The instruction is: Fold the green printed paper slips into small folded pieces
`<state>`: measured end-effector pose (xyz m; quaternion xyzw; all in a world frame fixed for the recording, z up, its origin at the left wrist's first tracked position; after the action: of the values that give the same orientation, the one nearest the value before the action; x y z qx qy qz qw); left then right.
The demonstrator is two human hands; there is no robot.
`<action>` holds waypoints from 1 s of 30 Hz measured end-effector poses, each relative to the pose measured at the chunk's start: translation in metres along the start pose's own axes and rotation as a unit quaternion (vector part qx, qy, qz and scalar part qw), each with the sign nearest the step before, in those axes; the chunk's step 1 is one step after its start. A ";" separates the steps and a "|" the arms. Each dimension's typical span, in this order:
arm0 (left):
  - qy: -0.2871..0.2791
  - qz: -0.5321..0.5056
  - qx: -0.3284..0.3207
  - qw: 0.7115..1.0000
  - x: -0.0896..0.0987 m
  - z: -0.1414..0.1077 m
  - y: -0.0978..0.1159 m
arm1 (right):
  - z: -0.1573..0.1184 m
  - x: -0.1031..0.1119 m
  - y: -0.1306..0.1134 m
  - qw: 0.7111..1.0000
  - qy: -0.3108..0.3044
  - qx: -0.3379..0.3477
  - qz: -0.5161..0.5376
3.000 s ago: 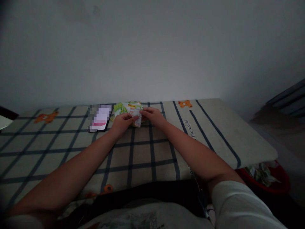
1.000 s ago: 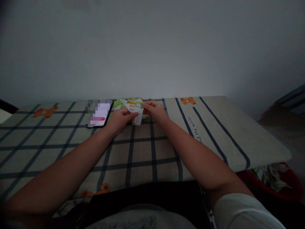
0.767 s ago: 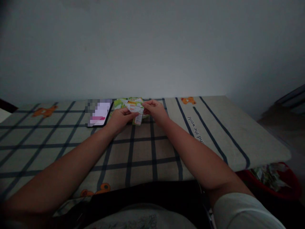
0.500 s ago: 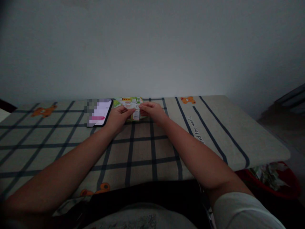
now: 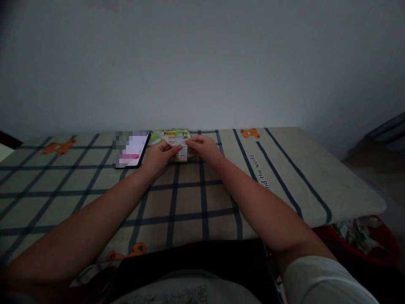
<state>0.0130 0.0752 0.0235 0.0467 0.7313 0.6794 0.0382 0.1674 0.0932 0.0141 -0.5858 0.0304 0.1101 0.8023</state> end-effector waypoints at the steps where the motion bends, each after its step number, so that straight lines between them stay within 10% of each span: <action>1: 0.007 0.005 -0.001 1.000 0.001 0.001 0.000 | 0.000 0.000 0.000 1.000 0.000 -0.001 0.003; 30: -0.009 -0.063 0.016 0.998 0.001 0.006 -0.006 | -0.005 -0.006 -0.010 0.997 -0.040 0.026 -0.060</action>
<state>0.0122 0.0809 0.0175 0.0073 0.7433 0.6632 0.0868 0.1643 0.0851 0.0228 -0.5611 -0.0340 0.0840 0.8228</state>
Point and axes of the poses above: each hand's wrist, its own z-axis towards the middle knuckle, its own x-axis out of the back of the hand, y = z × x, the point moved 9 cm from there along z, towards the middle knuckle, and after that the axes turned 13 degrees about x, right-handed, at the moved point
